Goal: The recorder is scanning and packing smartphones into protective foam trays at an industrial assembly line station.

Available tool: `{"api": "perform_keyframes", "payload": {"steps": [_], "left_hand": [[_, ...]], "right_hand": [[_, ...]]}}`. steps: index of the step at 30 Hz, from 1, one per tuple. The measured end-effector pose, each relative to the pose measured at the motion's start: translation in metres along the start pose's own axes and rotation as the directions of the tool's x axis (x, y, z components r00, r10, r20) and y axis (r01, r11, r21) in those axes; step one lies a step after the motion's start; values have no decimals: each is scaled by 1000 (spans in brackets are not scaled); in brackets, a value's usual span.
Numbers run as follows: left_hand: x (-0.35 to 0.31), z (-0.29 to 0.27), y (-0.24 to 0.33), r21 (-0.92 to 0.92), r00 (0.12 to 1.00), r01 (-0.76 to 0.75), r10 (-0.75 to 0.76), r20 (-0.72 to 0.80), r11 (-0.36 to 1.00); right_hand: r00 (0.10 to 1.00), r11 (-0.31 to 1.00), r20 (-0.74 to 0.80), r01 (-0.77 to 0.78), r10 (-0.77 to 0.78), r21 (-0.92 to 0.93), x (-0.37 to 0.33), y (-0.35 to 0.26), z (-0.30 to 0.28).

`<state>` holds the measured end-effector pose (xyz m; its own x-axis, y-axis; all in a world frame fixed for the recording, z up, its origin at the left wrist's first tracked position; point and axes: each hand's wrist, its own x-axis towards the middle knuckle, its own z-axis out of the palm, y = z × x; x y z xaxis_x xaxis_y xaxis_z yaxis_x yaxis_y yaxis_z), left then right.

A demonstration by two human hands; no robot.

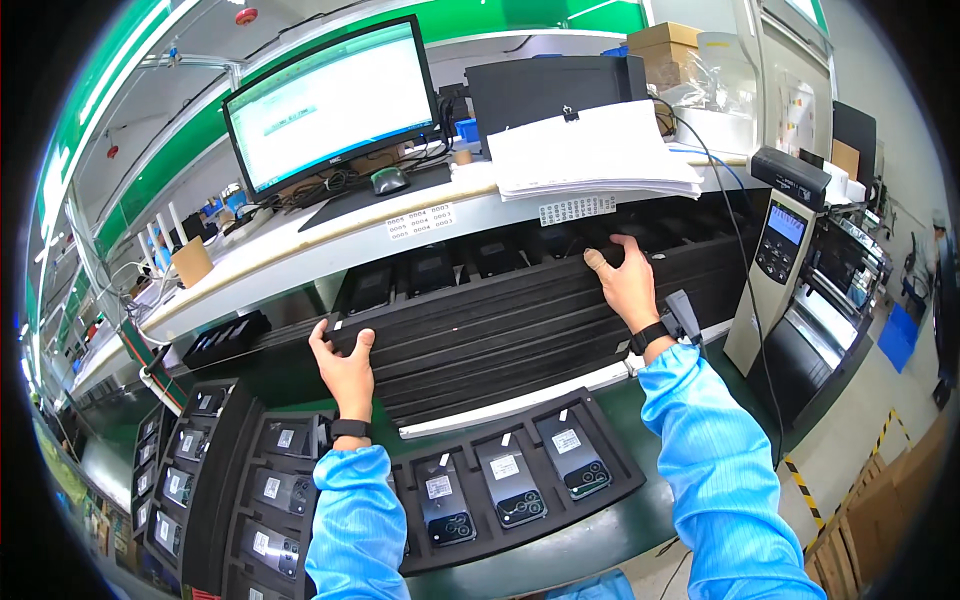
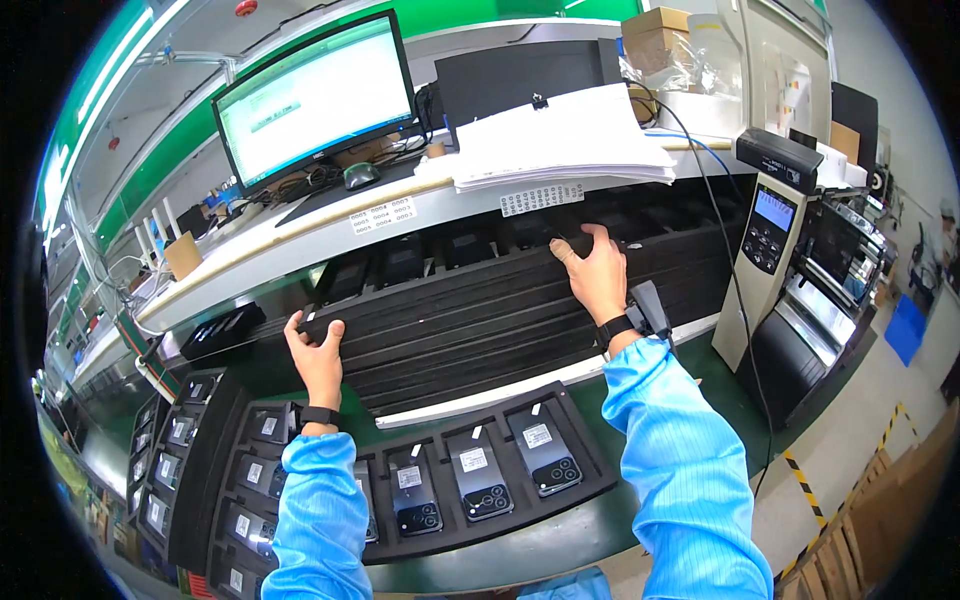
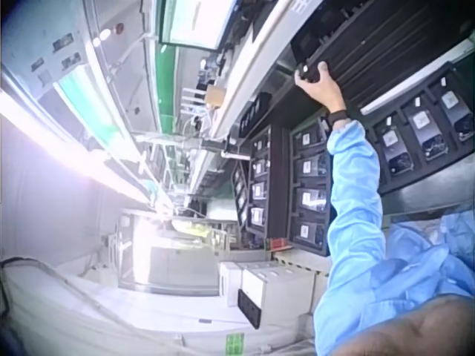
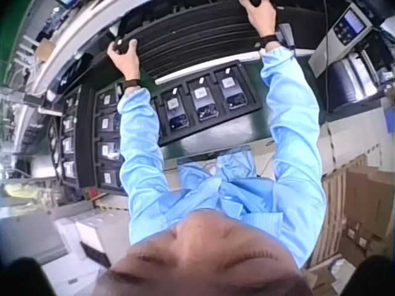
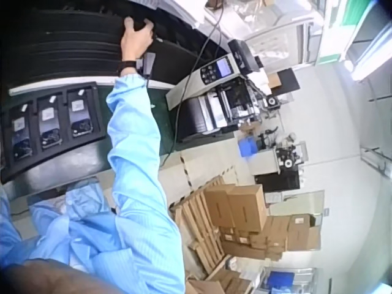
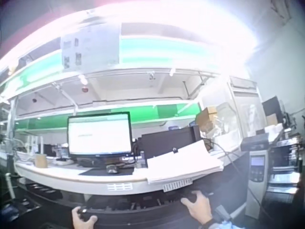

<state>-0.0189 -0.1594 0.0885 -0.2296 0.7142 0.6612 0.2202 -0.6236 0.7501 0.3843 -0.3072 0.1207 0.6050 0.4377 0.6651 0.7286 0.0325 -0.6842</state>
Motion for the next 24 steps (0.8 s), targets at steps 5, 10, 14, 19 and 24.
{"api": "perform_keyframes", "payload": {"steps": [5, 10, 14, 19, 24], "left_hand": [[-26, -10, 11, 61, 990, 136, -138, 37, 989], [-106, -63, 29, 183, 973, -70, 27, 231, 981], [-133, -31, 52, 7, 795, -266, 216, 567, 964], [-167, 62, 63, -160, 528, -356, 340, 779, 921], [-225, 117, 33, -111, 521, -318, 271, 810, 942]], "right_hand": [[999, 996, -53, 2, 3, 92, -21, 14, -17], [980, 994, 195, -19, 39, -105, -122, 52, -100], [971, 906, 190, -50, 142, -421, -195, 86, -158], [933, 894, 271, -100, 236, -436, -192, 84, -157], [670, 798, 452, -571, 589, -194, -196, 16, -165]]}}
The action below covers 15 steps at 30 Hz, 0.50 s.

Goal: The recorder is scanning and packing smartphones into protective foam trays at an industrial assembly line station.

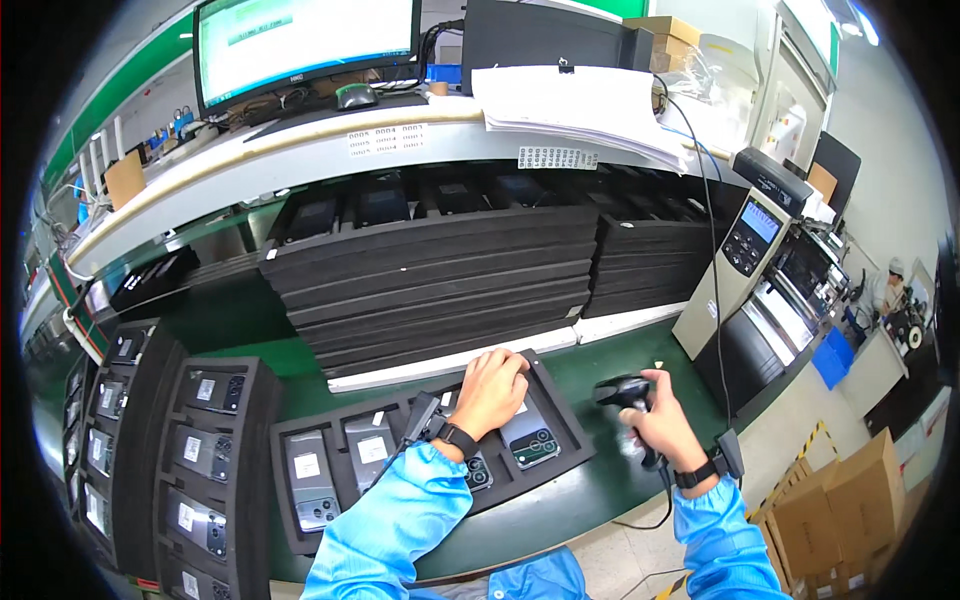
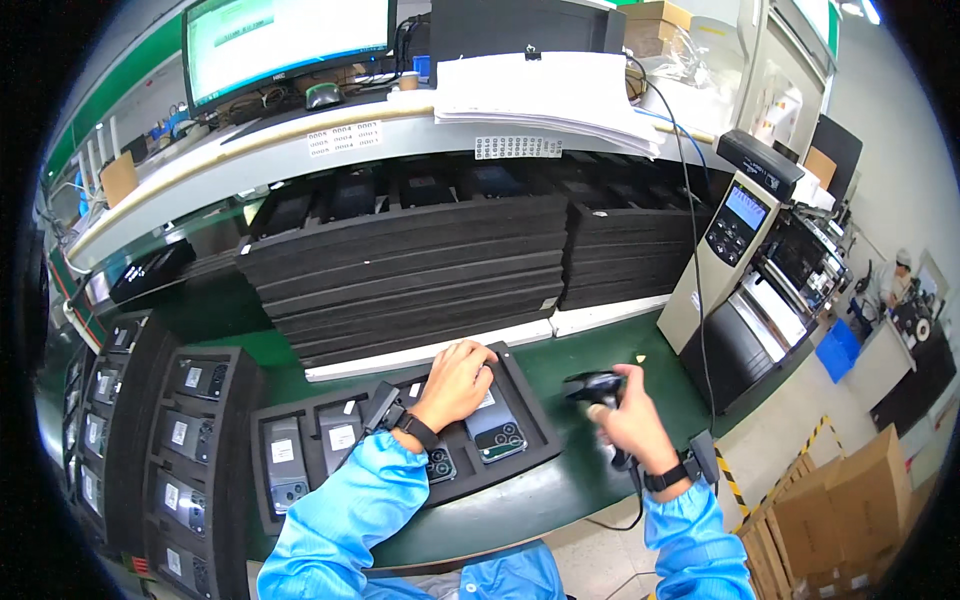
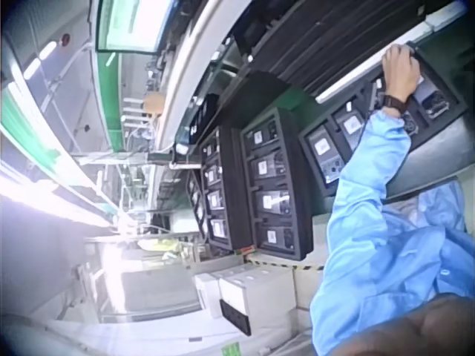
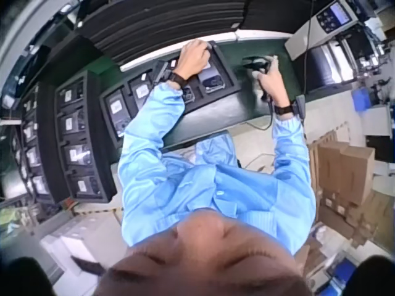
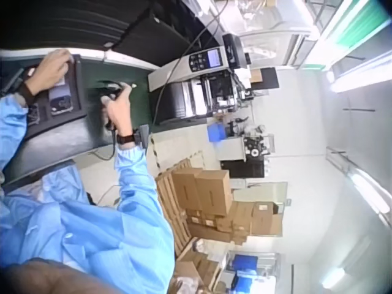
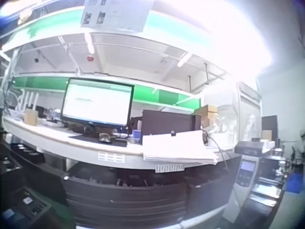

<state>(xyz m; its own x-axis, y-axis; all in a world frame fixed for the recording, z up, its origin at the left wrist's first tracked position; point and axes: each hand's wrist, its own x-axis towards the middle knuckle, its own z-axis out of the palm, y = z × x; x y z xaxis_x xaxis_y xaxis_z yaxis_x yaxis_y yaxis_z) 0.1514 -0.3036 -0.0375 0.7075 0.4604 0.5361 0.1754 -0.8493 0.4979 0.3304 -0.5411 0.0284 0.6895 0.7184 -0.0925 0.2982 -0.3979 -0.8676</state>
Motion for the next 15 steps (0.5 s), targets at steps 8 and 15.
{"api": "perform_keyframes", "payload": {"steps": [8, 15], "left_hand": [[1, 6, -20, -141, 999, 16, -22, -41, 990], [-2, 16, -20, -27, 999, 48, -47, 22, 998]], "right_hand": [[980, 995, 174, 100, -96, -15, -16, -55, 64], [946, 946, 172, 299, -276, -122, -18, -53, 75]]}}
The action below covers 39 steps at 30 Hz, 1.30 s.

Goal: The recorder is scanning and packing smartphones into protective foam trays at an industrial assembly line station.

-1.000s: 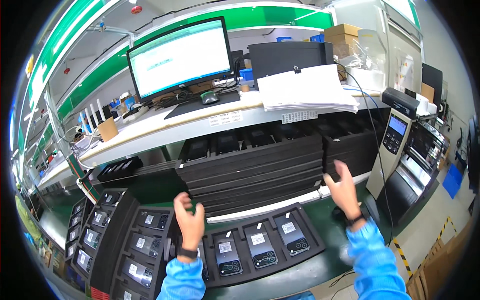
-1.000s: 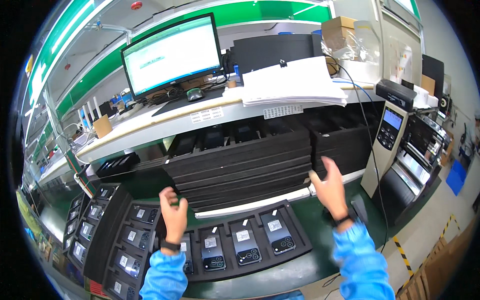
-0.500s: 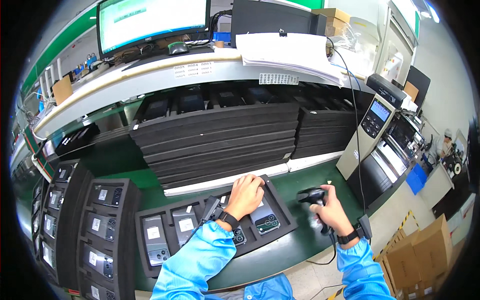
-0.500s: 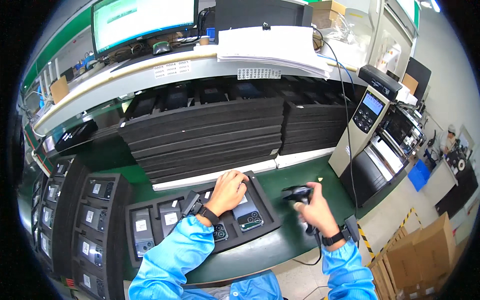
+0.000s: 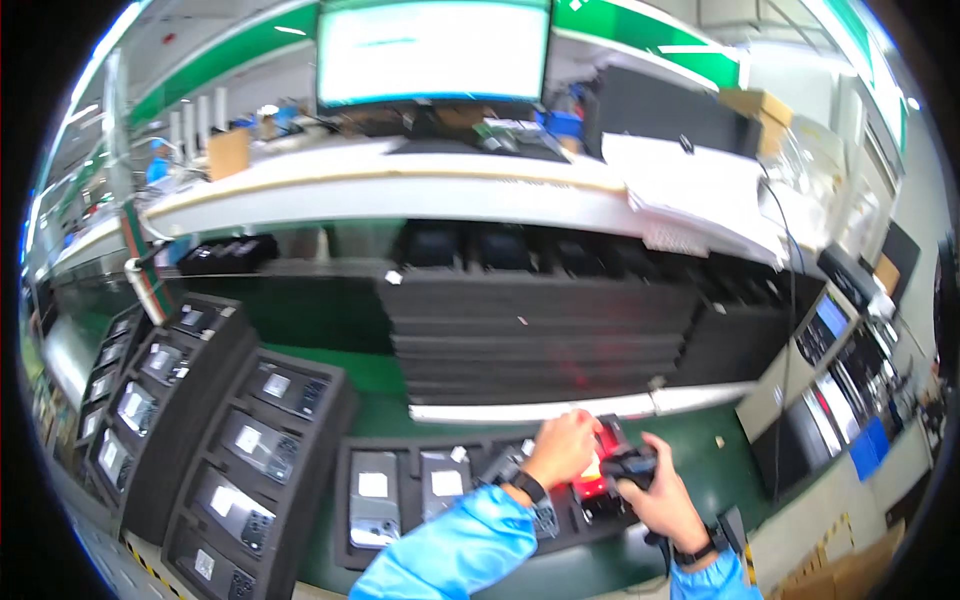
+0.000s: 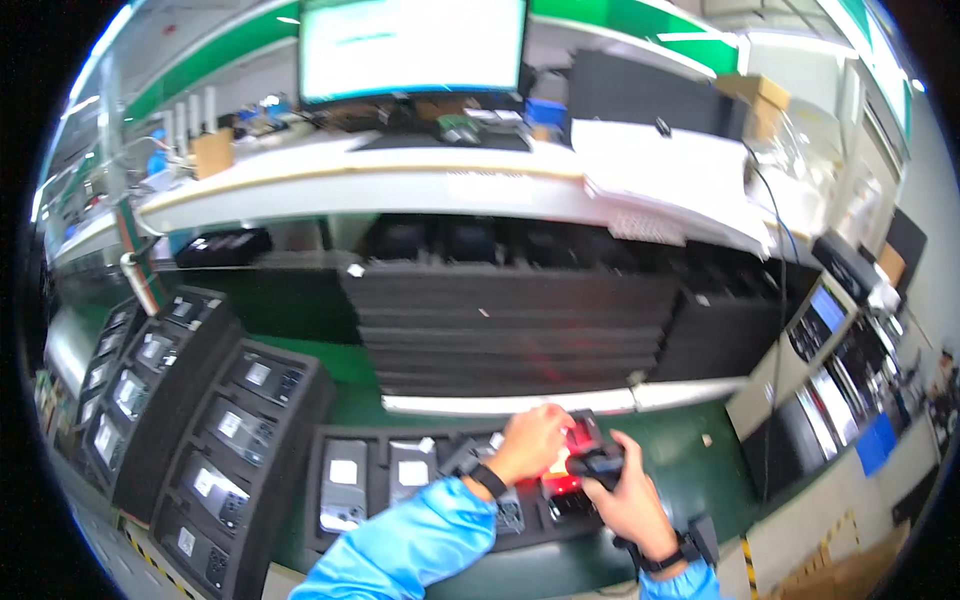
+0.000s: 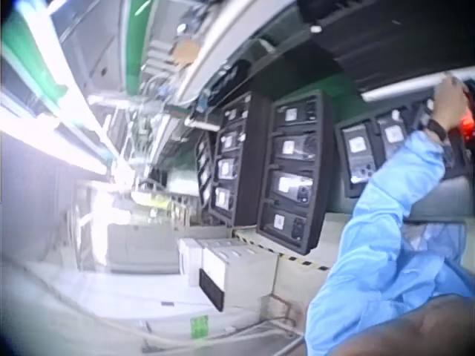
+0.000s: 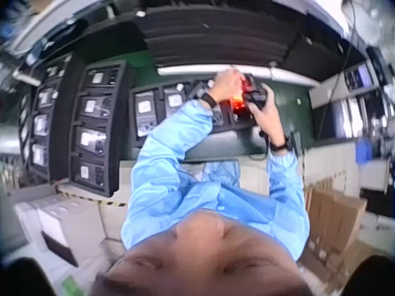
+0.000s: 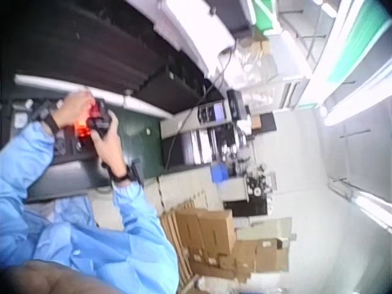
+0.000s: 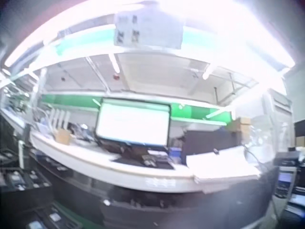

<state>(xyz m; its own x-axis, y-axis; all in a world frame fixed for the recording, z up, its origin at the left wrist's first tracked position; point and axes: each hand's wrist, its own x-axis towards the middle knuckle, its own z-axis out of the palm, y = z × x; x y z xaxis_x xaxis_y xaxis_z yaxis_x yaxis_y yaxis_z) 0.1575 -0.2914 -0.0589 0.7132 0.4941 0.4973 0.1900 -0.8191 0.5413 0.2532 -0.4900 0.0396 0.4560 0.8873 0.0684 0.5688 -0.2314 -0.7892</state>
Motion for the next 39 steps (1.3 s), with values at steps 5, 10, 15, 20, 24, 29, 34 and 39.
{"api": "perform_keyframes", "payload": {"steps": [5, 10, 15, 20, 24, 29, 34, 39], "left_hand": [[-12, -1, 5, 33, 999, 47, -48, 20, 998], [-12, 0, 0, 16, 1000, 10, -10, 22, 1000], [-6, 0, 1, 26, 1000, -1, 1, -6, 1000], [-9, -1, 8, 124, 1000, 9, -10, 3, 992], [-12, 0, 16, 198, 1000, 17, -18, 3, 980], [-10, 6, 15, 221, 998, 41, -48, 27, 974], [-17, 3, 13, 200, 996, 83, -72, -61, 976], [6, 34, 15, -153, 972, -22, -15, -235, 988]], "right_hand": [[996, 993, 31, -82, 80, 86, -6, 9, -3], [982, 973, 82, -179, 169, 145, -4, -11, 3], [979, 975, 68, -199, 192, 103, -5, -20, -7], [975, 969, 92, -211, 200, 130, -3, -7, -18], [978, 992, -167, -126, 127, 14, 12, 37, -37], [949, 976, -315, -79, 11, -204, 32, 90, -48], [955, 976, -286, -136, 83, -169, 55, 127, -31], [945, 903, -275, 48, -180, -426, 42, 126, -61]]}}
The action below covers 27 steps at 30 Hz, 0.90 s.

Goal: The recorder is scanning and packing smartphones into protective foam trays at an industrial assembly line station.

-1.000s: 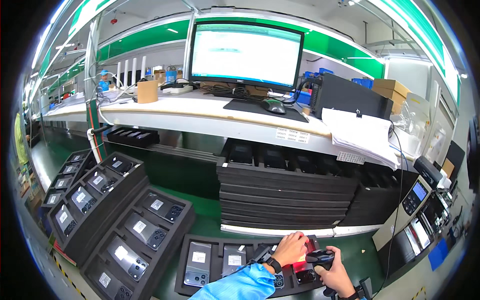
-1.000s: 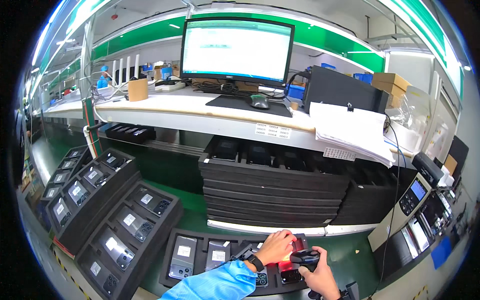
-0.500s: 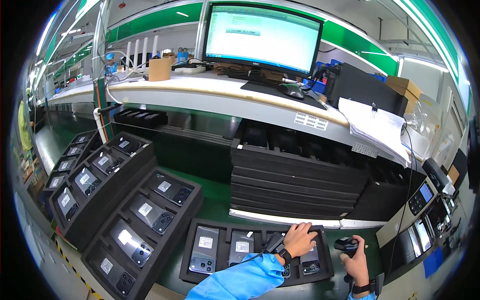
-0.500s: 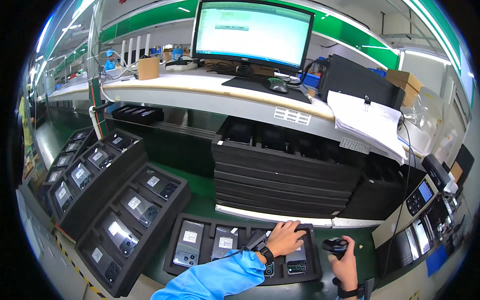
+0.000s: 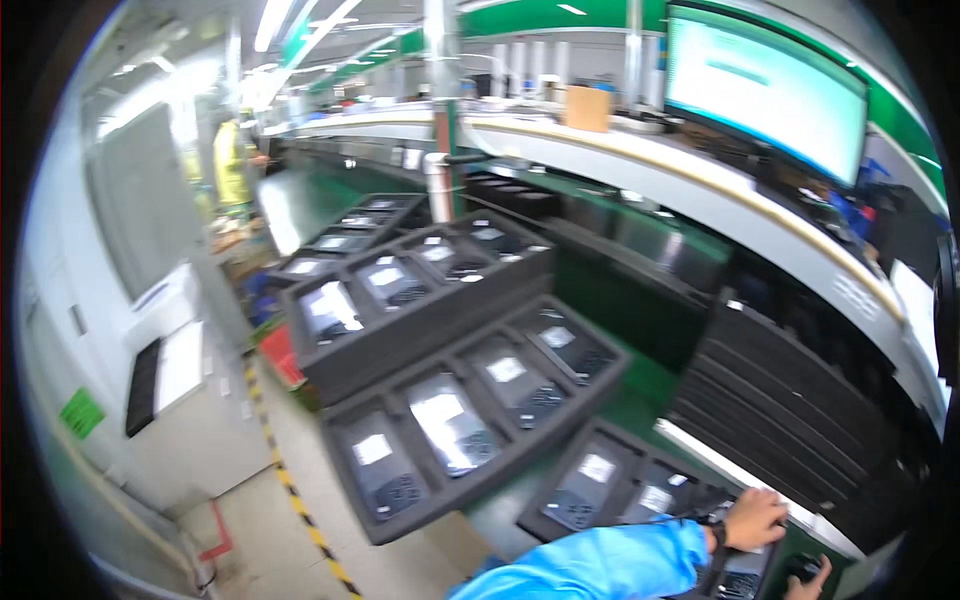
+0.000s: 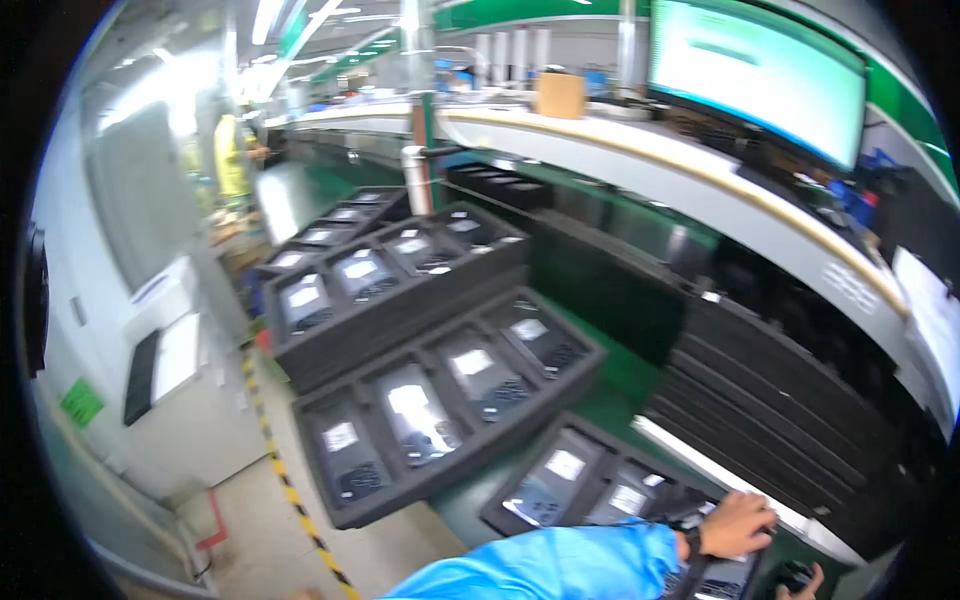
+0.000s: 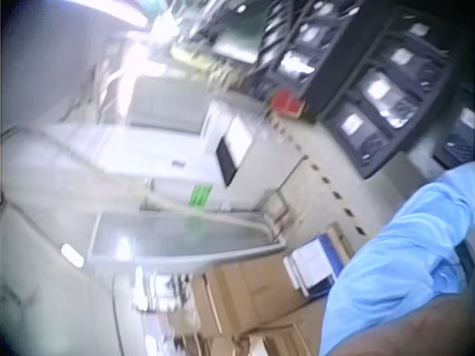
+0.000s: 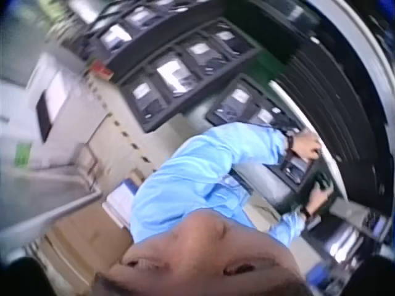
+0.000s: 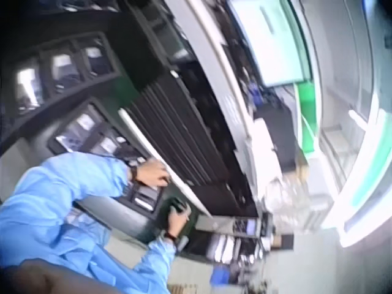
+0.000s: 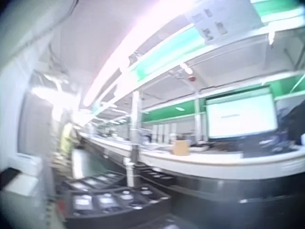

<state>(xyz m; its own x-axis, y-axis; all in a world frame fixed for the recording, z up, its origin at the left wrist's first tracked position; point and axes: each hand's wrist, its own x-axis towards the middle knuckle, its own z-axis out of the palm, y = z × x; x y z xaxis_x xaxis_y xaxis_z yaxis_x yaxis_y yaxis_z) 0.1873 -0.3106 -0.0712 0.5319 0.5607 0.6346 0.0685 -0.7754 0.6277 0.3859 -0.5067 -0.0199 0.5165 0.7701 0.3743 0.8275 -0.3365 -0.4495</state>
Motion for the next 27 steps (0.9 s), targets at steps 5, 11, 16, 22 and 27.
{"api": "perform_keyframes", "payload": {"steps": [5, 11, 16, 22, 27], "left_hand": [[3, -34, 8, -113, 978, 195, -184, 100, 974], [2, -37, 6, -101, 983, 176, -169, 74, 979], [3, -24, 3, -116, 991, 130, -126, 42, 985], [5, -44, 6, -52, 993, 115, -115, -3, 992], [5, -47, 11, -31, 971, 179, -172, 165, 983]], "right_hand": [[972, 964, 37, -223, 231, -144, 10, -52, 2], [966, 949, 34, -246, 257, -197, 15, -52, 8], [949, 920, 16, -301, 315, -250, 16, -34, 17], [975, 979, -86, -203, 203, 6, 14, -33, 34], [945, 946, -38, -325, 324, 1, 13, -38, 23]]}}
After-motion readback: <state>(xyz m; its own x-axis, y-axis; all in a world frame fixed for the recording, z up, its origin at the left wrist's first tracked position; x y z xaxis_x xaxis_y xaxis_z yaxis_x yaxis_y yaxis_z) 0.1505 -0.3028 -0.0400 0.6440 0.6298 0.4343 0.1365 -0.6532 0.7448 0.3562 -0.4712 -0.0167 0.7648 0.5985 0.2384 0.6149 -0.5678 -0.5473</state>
